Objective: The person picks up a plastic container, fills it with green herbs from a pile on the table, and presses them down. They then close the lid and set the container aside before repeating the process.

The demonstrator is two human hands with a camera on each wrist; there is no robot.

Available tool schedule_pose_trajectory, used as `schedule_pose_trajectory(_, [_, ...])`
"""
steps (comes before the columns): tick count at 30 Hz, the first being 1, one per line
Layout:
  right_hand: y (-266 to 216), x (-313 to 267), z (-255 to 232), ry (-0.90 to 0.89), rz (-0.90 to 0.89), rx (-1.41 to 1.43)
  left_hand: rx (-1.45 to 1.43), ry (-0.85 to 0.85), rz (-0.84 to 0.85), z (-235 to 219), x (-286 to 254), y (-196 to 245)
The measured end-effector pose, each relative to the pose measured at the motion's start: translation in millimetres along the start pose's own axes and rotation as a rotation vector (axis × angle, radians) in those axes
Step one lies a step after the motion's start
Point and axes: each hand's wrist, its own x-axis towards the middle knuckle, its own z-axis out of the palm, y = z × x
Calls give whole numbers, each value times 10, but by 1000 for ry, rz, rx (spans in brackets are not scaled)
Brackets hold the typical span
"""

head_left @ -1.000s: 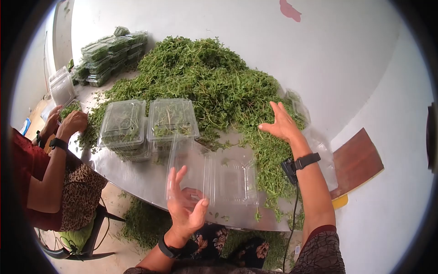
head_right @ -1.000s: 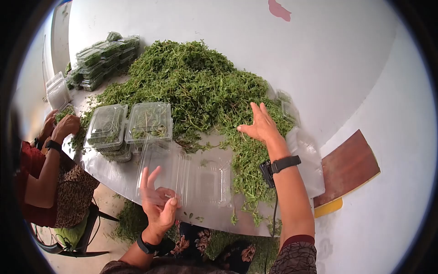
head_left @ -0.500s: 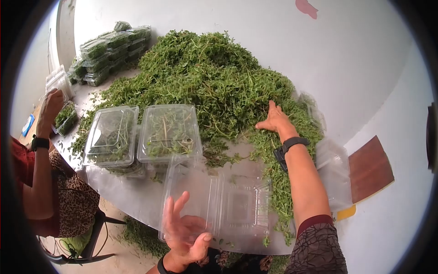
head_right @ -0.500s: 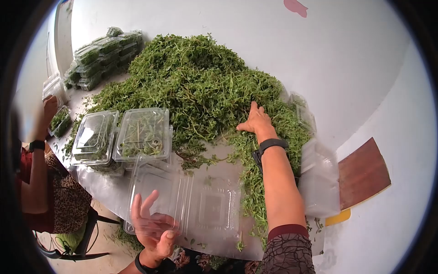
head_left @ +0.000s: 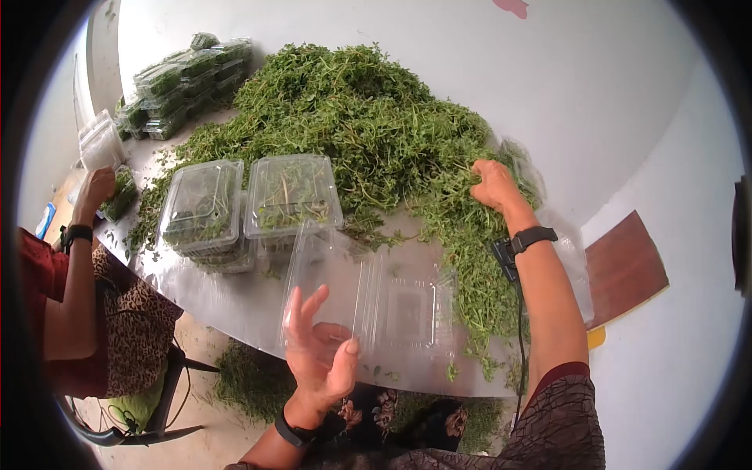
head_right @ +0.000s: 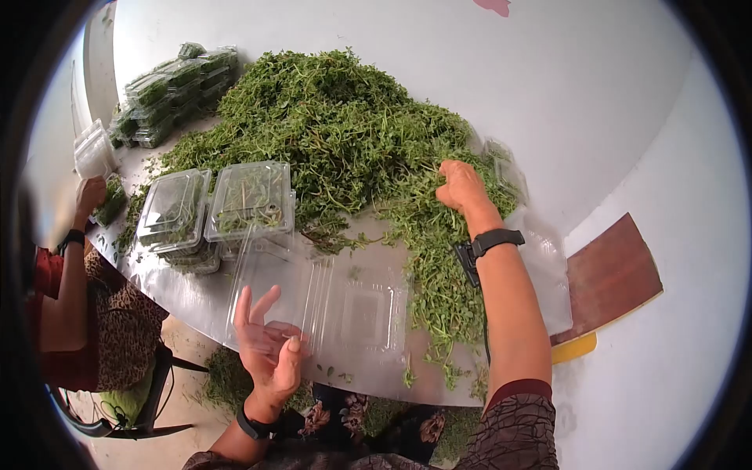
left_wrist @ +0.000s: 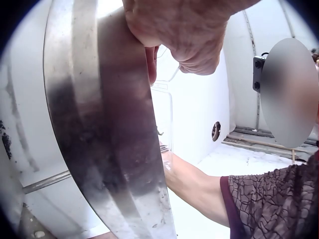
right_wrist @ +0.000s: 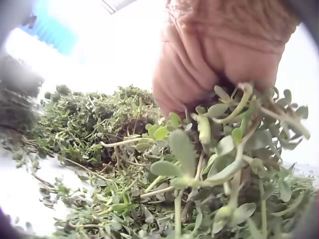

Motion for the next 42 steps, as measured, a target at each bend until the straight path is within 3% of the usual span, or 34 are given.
schedule_pose_trajectory(3, [-21,-252,-271,-52,127,48,-21,11,-21,13,2,-10])
schedule_pose_trajectory(5, [68,-394,-340,128,67,121,-19,7,-36,23,20,55])
schedule_pose_trajectory(10, [235,-688,-423,128,23,171,-7,13,-79,30,59,147])
schedule_pose_trajectory(12, [235,-772,-518,45,90,373,-24,37,-93,36,63,144])
schedule_pose_trajectory(16, [130,-1056,-586,31,204,462,2,27,-72,36,71,162])
schedule_pose_trajectory(21, [9,-1389,-480,42,-11,152,-46,54,-132,16,72,179])
schedule_pose_trajectory(22, [-81,-1441,-577,-169,83,136,-46,52,-132,18,74,186])
schedule_pose_trajectory(31, [-259,-1729,-149,-309,-81,-168,-43,79,-133,23,86,181])
schedule_pose_trajectory(37, [-91,-1725,133,-47,-230,-143,-54,62,-142,33,80,194])
schedule_pose_trajectory(42, [46,-1605,-51,198,-195,-2,-37,59,-146,29,81,191])
